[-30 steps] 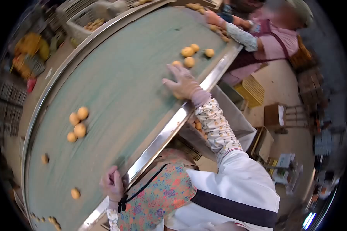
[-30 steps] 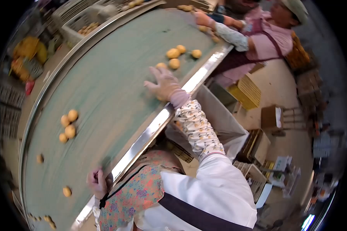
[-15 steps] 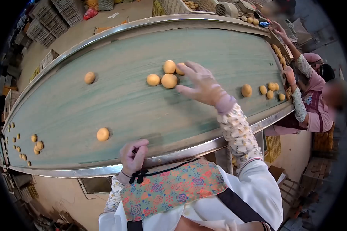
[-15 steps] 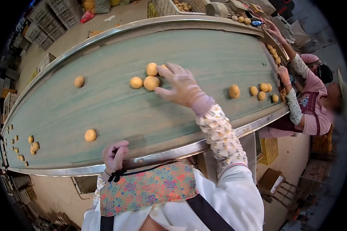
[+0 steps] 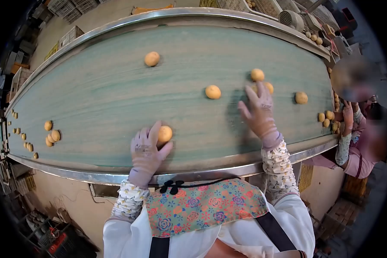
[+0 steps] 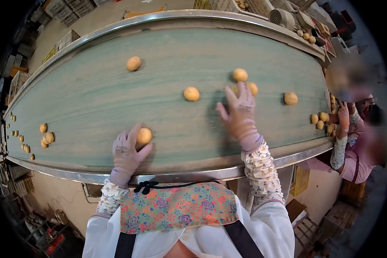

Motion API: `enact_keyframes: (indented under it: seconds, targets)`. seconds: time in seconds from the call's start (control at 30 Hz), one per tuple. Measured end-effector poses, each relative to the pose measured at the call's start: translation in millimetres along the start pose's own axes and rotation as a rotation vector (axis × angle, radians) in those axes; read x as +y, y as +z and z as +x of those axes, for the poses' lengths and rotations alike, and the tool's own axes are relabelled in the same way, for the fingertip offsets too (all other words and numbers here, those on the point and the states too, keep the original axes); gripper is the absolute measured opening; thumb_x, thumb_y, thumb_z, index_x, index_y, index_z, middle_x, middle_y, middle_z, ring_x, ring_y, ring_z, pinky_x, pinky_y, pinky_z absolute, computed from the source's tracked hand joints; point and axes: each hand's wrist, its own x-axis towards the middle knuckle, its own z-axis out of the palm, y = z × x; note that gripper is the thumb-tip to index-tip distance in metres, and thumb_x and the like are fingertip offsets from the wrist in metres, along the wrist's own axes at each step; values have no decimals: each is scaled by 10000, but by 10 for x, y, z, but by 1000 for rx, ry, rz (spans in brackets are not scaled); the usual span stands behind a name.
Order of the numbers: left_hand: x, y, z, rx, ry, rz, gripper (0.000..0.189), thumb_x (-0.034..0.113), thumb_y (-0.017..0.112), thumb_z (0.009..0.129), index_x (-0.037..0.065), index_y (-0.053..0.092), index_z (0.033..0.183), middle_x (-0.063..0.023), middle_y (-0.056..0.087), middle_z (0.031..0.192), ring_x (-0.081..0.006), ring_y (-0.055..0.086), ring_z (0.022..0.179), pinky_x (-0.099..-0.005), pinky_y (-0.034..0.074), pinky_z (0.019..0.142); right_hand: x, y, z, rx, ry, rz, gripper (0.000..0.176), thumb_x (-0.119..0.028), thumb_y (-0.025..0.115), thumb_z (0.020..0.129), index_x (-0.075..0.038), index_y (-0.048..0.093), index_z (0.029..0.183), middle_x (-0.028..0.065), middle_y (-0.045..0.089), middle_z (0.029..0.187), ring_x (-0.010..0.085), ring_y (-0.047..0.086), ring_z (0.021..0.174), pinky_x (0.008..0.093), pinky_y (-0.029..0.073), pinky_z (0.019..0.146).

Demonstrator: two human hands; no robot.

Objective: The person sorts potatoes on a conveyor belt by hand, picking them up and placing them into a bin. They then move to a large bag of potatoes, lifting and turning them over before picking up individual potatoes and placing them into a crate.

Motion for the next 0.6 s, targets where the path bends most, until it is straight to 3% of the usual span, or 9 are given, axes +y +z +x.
enact_keyframes:
  seconds: [0.07,0.1,0.17,0.23,0.27,0.37,0.47,0.53,0.6]
  targets:
    - [-95,99,40,-77,-62,-102,577,381,809,790,139,597,1269,-126,646,1005,-323,616,852,-431,501,774,-421,-219,-54,-169,-209,155,591,-281,752,807,-65,585,1331,214,507,1418,433,493,1289,518,385,1092]
    - [-132,95,87,-118,-114,-243,555,389,775,832,115,592,1278,-108,657,992,-278,614,824,-410,504,761,-547,-285,-41,-244,-319,233,592,-285,750,812,-64,581,1335,215,523,1392,432,504,1272,524,392,1081]
    - [-209,55,113,-198,-221,-520,524,405,707,915,67,583,1297,-70,679,966,-189,608,770,-368,508,734,-484,-114,-185,-255,-160,114,627,-306,752,825,-74,559,1374,220,535,1385,422,502,1277,518,387,1088]
    - [-266,-176,141,-444,-494,-1135,511,425,585,990,38,567,1324,-56,679,955,-161,602,777,-334,506,747,-524,8,-210,-200,-22,-20,648,-321,753,831,-77,546,1395,227,528,1403,409,493,1305,507,379,1108]
    - [-300,-287,107,-571,-642,-1441,516,434,525,1027,24,559,1338,-49,679,949,-148,599,780,-318,505,753,-638,39,-250,-188,43,185,645,-312,749,838,-69,540,1398,225,533,1393,398,497,1302,498,379,1108]
    - [-396,-387,100,-672,-564,-1760,582,457,394,1066,4,507,1412,-67,681,1008,-155,610,813,-300,504,798,-1330,-77,-169,-196,-280,470,607,-291,739,845,-57,548,1372,216,555,1343,399,521,1253,501,392,1081]
    - [-440,-460,26,-662,-506,-1807,589,433,439,1062,10,450,1472,-82,675,1077,-150,614,878,-284,490,860,-1673,44,-107,-252,-303,398,572,-314,721,870,-57,556,1354,182,568,1331,391,549,1206,502,402,1058]
    - [-557,-537,-77,-543,-506,-1629,577,382,470,1060,10,417,1497,-93,645,1179,-154,607,957,-293,483,904,-1687,147,-120,-239,-235,316,559,-329,710,883,-56,558,1347,167,570,1331,382,557,1196,505,403,1053]
    - [-693,-609,-168,-382,-486,-1416,574,293,530,1038,-6,392,1508,-117,588,1298,-174,588,1079,-317,474,970,-1826,122,-140,-288,-286,438,532,-314,704,887,-53,569,1330,174,587,1305,380,574,1170,495,426,1031]
